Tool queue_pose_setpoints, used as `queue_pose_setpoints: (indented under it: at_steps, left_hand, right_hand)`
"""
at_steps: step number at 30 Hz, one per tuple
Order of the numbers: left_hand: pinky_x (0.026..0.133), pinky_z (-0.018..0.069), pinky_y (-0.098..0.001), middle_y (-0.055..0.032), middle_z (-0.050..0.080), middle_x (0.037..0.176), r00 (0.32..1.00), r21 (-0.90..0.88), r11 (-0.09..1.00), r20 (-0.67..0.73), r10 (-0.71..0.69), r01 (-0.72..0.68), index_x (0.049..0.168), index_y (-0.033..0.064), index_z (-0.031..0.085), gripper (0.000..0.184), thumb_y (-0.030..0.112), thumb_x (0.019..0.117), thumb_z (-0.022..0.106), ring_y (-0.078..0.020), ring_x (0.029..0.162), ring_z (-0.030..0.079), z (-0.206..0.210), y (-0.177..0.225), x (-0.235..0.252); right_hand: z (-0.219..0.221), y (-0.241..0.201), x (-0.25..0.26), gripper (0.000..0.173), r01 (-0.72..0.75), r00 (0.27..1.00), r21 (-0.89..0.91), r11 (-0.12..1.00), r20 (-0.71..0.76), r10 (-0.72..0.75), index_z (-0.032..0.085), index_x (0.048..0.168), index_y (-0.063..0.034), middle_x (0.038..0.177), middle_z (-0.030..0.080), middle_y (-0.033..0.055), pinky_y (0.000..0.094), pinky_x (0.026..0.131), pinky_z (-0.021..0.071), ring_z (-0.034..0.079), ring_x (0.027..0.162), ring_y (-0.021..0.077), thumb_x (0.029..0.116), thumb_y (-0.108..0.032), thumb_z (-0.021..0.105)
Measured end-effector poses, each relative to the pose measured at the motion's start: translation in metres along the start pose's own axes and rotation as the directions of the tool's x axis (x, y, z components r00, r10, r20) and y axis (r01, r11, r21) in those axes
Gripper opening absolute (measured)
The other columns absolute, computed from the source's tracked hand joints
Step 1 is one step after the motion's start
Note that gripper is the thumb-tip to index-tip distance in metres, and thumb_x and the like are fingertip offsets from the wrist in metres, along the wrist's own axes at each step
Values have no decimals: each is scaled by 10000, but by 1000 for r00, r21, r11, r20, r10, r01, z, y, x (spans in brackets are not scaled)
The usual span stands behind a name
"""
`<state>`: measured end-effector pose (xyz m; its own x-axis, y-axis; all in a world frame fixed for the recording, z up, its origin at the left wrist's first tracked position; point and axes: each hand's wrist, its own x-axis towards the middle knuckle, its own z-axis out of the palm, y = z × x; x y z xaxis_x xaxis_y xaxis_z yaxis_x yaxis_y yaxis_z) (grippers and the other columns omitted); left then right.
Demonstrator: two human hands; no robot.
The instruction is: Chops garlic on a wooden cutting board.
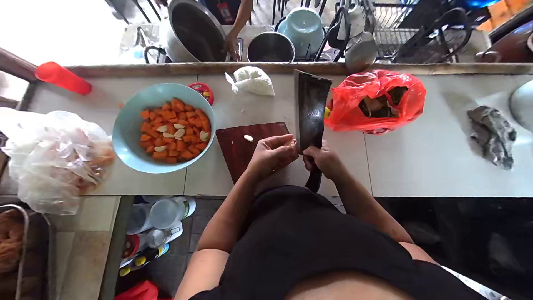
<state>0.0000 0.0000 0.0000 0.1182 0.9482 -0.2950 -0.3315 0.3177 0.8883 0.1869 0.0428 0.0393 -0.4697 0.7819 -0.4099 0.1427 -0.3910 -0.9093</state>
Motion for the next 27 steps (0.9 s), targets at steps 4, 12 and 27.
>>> queue_pose_setpoints:
  at_steps: [4, 12, 27]
  left_hand:
    - [686, 609, -279, -89, 744, 994, 999, -72, 996, 2, -45, 45, 1300, 7, 652, 336, -2, 974, 571, -120, 773, 708, -6, 1, -1]
    - [712, 586, -253, -67, 711, 1051, 993, -193, 974, -2, -119, 116, 1293, 22, 619, 328, -26, 994, 491, -92, 796, 680, -2, 4, 2]
    - [827, 603, -286, -39, 751, 1060, 971, -44, 987, -193, 141, -152, 1228, 2, 664, 386, -150, 876, 617, -93, 911, 714, 16, -5, 5]
  right_hand:
    - [-10, 3, 4, 239, 4, 995, 47, 999, -97, 1, 622, 976, -45, 611, 592, -29, 189, 461, 450, 471, 437, 26, 982, 14, 390]
    - [-27, 5, 24, 280, -18, 952, -634, 773, -247, -180, 667, 1220, -8, 919, 677, 172, 484, 663, 526, 625, 696, 269, 1072, -116, 455]
    - [7, 14, -6, 537, 368, 856, -808, 461, 100, -507, 584, 1410, 43, 1135, 680, 259, 519, 632, 573, 699, 765, 358, 879, -24, 617]
